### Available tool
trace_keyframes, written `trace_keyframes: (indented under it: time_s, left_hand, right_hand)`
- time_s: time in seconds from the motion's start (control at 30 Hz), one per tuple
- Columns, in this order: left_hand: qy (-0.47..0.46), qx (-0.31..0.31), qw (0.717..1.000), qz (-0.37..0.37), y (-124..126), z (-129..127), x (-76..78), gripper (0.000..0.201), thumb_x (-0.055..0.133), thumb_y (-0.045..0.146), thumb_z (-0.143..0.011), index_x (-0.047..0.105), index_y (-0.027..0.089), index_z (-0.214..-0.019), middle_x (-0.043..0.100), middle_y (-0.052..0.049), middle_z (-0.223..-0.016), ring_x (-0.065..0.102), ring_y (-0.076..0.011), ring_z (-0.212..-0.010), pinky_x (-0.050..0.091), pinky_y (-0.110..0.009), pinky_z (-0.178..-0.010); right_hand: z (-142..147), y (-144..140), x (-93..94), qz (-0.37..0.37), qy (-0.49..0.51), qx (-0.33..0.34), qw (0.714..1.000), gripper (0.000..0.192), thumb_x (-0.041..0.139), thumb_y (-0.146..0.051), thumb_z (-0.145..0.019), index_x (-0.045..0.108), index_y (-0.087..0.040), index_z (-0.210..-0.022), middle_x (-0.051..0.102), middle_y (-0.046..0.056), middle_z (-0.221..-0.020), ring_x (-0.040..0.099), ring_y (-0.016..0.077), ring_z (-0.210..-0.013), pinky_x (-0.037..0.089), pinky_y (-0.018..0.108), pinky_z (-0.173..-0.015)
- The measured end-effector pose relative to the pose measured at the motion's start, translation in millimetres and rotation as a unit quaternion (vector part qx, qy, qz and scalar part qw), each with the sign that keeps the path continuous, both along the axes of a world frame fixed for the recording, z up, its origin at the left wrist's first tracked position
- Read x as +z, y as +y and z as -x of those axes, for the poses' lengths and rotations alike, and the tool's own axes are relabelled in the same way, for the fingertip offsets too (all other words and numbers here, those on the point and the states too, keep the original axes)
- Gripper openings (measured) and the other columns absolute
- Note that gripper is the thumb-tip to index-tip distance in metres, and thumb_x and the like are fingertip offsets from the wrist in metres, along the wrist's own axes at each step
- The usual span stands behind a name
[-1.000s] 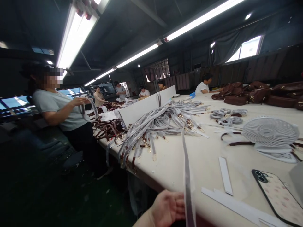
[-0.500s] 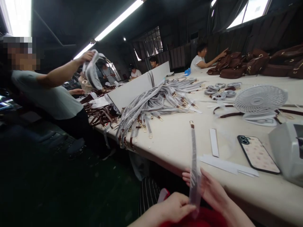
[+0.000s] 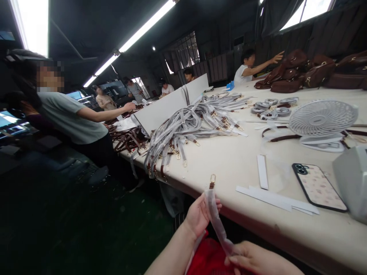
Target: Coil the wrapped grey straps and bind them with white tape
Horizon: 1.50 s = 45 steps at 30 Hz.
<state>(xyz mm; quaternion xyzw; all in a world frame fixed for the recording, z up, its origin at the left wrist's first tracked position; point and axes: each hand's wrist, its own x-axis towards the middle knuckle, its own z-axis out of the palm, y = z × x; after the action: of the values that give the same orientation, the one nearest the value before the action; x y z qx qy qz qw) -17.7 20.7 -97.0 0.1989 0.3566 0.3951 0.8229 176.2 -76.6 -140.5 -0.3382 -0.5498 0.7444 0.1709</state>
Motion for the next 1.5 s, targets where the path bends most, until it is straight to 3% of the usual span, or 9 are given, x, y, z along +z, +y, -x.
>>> trace_keyframes:
  time_s: [0.3, 0.47, 0.73, 0.87, 0.97, 1.1, 1.2, 1.3, 1.5]
  left_hand:
    - [0.058, 0.082, 0.986, -0.133, 7.5, 19.6, 28.2, 0.035, 0.073, 0.034, -0.084, 0.066, 0.01, -0.108, 0.075, -0.014, -0.096, 0.071, -0.0232, -0.086, 0.051, -0.036, -0.086]
    - [0.061, 0.038, 0.989, -0.131, -10.0, 10.1, 32.7, 0.029, 0.069, 0.035, -0.086, 0.065, 0.011, -0.103, 0.076, -0.016, -0.096, 0.072, -0.0255, -0.086, 0.051, -0.039, -0.085]
    - [0.022, 0.011, 0.988, -0.154, -17.6, 9.0, 44.8, 0.035, 0.061, 0.041, -0.09, 0.072, 0.01, -0.103, 0.075, -0.016, -0.101, 0.069, -0.0277, -0.098, 0.048, -0.039, -0.093]
    - [0.039, -0.076, 0.975, -0.205, -13.5, 31.2, 61.4, 0.034, 0.069, 0.034, -0.081, 0.075, 0.011, -0.106, 0.069, -0.018, -0.121, 0.061, -0.0314, -0.116, 0.043, -0.04, -0.101]
    - [-0.025, -0.189, 0.957, -0.218, -16.7, 52.8, 70.1, 0.052, 0.07, 0.054, -0.074, 0.078, 0.009, -0.098, 0.055, -0.022, -0.14, 0.044, -0.0393, -0.134, 0.028, -0.046, -0.114]
    - [0.006, -0.23, 0.957, -0.176, -39.3, 75.3, 49.6, 0.072, 0.044, 0.071, -0.085, 0.078, 0.009, -0.099, 0.05, -0.02, -0.145, 0.035, -0.0394, -0.14, 0.017, -0.048, -0.119]
    - [0.137, -0.196, 0.964, -0.119, -71.4, 86.2, 19.2, 0.05, 0.054, 0.053, -0.09, 0.068, 0.016, -0.122, 0.055, -0.014, -0.141, 0.044, -0.0312, -0.135, 0.027, -0.044, -0.115]
    - [0.18, -0.235, 0.954, -0.043, -102.6, 96.9, 0.0, 0.048, 0.069, 0.046, -0.084, 0.066, 0.017, -0.121, 0.068, -0.013, -0.12, 0.064, -0.0245, -0.105, 0.045, -0.037, -0.094]
    - [0.221, -0.264, 0.939, 0.003, -127.6, 129.4, 1.2, 0.042, 0.076, 0.049, -0.076, 0.067, 0.012, -0.092, 0.068, -0.003, -0.072, 0.059, -0.0091, -0.057, 0.043, -0.019, -0.056]
  right_hand:
    - [-30.7, 3.6, -24.7, 0.007, -0.049, -0.017, 0.999, 0.06, 0.049, -0.069, -0.089, 0.065, -0.013, -0.1, 0.073, 0.008, -0.08, 0.064, 0.0171, -0.064, 0.048, 0.028, -0.064]
    - [-24.4, 12.7, -3.1, 0.028, -0.003, -0.044, 0.999, 0.049, 0.066, -0.06, -0.083, 0.06, -0.014, -0.1, 0.073, 0.009, -0.086, 0.067, 0.0202, -0.071, 0.05, 0.029, -0.066]
    - [-9.4, 22.1, 7.4, -0.022, -0.032, -0.077, 0.996, 0.05, 0.052, -0.061, -0.092, 0.063, -0.012, -0.095, 0.067, 0.004, -0.071, 0.057, 0.0152, -0.058, 0.044, 0.027, -0.058]
    - [-13.2, 25.2, -0.2, -0.135, -0.117, -0.108, 0.978, 0.048, 0.042, -0.056, -0.097, 0.067, -0.015, -0.096, 0.066, 0.003, -0.073, 0.06, 0.0186, -0.064, 0.046, 0.03, -0.062]
    - [-7.9, 22.0, -6.8, -0.245, -0.179, -0.17, 0.938, 0.04, 0.037, -0.042, -0.1, 0.068, -0.018, -0.107, 0.072, 0.007, -0.092, 0.066, 0.0226, -0.079, 0.052, 0.036, -0.076]
    - [12.6, 0.4, -21.7, -0.331, -0.228, -0.194, 0.895, 0.04, 0.034, -0.025, -0.096, 0.063, -0.018, -0.123, 0.068, 0.012, -0.122, 0.064, 0.0281, -0.109, 0.048, 0.047, -0.098]
    - [27.5, -16.4, -26.1, -0.333, -0.224, -0.134, 0.906, 0.039, 0.035, -0.022, -0.096, 0.064, -0.019, -0.122, 0.07, 0.01, -0.119, 0.065, 0.0264, -0.109, 0.05, 0.045, -0.097]
    - [35.3, -21.6, -23.9, -0.325, -0.226, -0.079, 0.915, 0.037, 0.038, -0.019, -0.094, 0.064, -0.019, -0.12, 0.071, 0.009, -0.118, 0.066, 0.0253, -0.107, 0.051, 0.043, -0.096]
    - [47.7, -26.7, -20.9, -0.36, -0.266, -0.046, 0.893, 0.041, 0.041, -0.013, -0.089, 0.061, -0.015, -0.125, 0.068, 0.011, -0.123, 0.064, 0.0282, -0.112, 0.049, 0.045, -0.099]
